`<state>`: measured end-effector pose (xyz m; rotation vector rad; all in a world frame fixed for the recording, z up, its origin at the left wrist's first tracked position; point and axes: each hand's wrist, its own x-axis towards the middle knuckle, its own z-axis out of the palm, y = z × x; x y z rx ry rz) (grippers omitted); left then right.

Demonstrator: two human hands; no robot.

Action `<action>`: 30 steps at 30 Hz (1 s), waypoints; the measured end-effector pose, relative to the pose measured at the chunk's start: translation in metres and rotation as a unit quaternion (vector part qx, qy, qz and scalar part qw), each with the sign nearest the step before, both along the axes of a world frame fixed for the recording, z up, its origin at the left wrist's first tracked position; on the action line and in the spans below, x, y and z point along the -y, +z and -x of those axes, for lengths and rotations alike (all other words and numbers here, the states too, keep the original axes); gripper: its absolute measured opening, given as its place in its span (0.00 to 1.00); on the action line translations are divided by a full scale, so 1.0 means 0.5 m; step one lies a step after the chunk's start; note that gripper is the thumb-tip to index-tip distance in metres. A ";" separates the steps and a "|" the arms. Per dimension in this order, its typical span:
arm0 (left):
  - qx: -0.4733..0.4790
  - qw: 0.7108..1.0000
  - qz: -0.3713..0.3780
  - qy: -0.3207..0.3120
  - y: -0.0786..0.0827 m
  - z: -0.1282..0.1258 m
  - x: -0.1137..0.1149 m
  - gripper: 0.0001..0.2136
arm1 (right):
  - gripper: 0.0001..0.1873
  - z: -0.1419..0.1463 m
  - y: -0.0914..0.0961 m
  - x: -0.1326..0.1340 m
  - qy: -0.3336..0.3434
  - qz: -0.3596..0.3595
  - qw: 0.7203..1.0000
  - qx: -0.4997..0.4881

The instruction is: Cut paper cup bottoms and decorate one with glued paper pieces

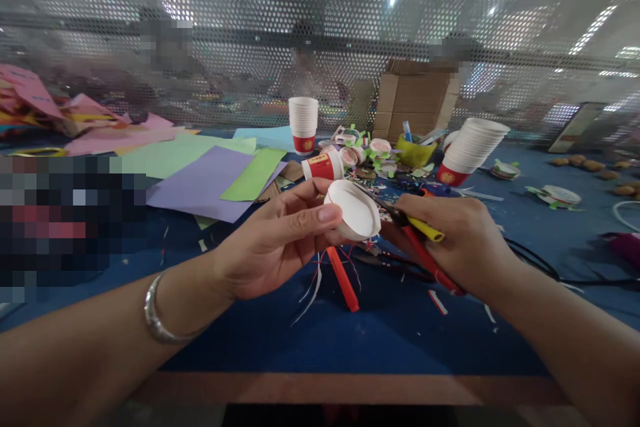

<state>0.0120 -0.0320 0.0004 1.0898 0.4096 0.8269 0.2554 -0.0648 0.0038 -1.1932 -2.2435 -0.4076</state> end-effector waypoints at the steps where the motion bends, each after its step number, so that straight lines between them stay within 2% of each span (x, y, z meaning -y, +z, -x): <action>1: 0.000 1.000 -0.005 0.000 0.000 -0.001 0.000 0.18 | 0.20 0.001 -0.001 0.000 0.001 0.006 1.000 -0.007; 14: 0.011 1.000 -0.006 0.004 -0.003 -0.003 0.002 0.16 | 0.17 0.007 0.004 0.008 0.004 0.059 0.997 -0.054; 20: 0.006 1.000 0.014 -0.015 0.000 -0.006 0.007 0.16 | 0.17 0.007 0.004 0.008 0.018 0.038 0.998 -0.036; 30: 0.013 1.000 0.014 -0.019 0.002 -0.004 0.009 0.15 | 0.20 0.004 0.002 0.014 -0.010 0.001 1.000 0.000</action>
